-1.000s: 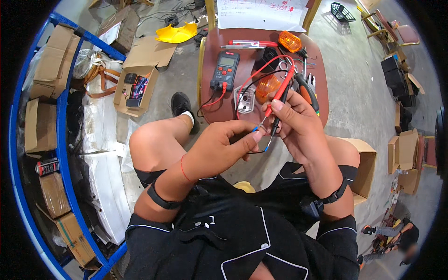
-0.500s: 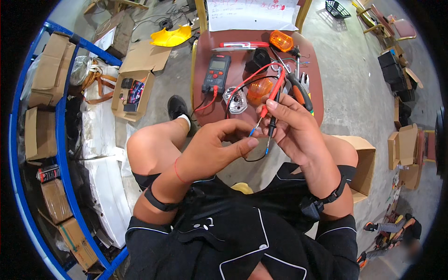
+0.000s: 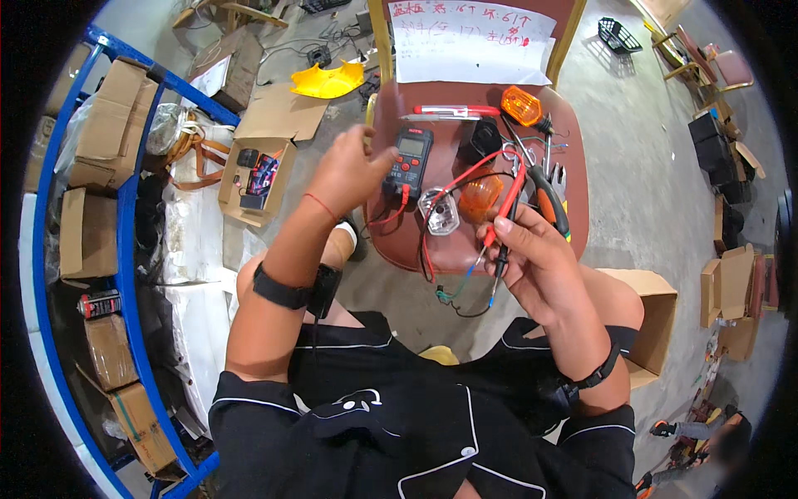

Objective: Testing and repairing turn signal components and wiring using a multimeter and tools.

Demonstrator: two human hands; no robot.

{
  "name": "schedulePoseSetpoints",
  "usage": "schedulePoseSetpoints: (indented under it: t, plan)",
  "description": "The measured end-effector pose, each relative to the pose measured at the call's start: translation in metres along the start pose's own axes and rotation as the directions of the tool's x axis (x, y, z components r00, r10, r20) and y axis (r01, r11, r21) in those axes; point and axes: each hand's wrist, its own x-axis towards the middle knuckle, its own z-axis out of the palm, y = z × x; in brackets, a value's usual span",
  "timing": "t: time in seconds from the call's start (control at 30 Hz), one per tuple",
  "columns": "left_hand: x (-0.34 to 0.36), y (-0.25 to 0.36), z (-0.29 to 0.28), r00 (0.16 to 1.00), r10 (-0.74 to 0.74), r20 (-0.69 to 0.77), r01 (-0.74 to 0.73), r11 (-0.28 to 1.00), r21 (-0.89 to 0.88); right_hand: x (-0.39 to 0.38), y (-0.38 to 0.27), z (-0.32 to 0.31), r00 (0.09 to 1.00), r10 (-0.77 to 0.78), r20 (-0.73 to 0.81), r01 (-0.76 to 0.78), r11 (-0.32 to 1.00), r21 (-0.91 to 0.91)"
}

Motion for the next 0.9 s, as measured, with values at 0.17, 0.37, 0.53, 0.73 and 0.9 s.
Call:
schedulePoseSetpoints:
  t: [0.17, 0.37, 0.53, 0.73, 0.9]
  plan:
    - [0.002, -0.002, 0.017, 0.970, -0.064, 0.233, 0.114, 0.971, -0.212, -0.002, -0.003, -0.002, 1.000, 0.020, 0.009, -0.020, 0.999, 0.045]
    - [0.009, -0.008, 0.026, 0.956, -0.128, 0.265, 0.193, 0.953, -0.236, -0.004, -0.006, -0.002, 0.997, 0.060, -0.047, -0.057, 0.997, 0.052]
    - [0.007, -0.008, 0.023, 0.950, -0.140, 0.278, 0.212, 0.945, -0.249, -0.008, -0.004, -0.001, 0.994, 0.102, -0.043, -0.099, 0.993, 0.060]
    - [0.007, -0.003, 0.021, 0.966, -0.074, 0.248, 0.116, 0.981, -0.156, -0.009, -0.008, -0.004, 0.992, 0.103, -0.070, -0.099, 0.993, 0.060]
    - [0.007, -0.004, 0.022, 0.955, -0.121, 0.270, 0.176, 0.966, -0.190, -0.007, -0.004, -0.011, 0.991, 0.090, -0.095, -0.084, 0.994, 0.070]
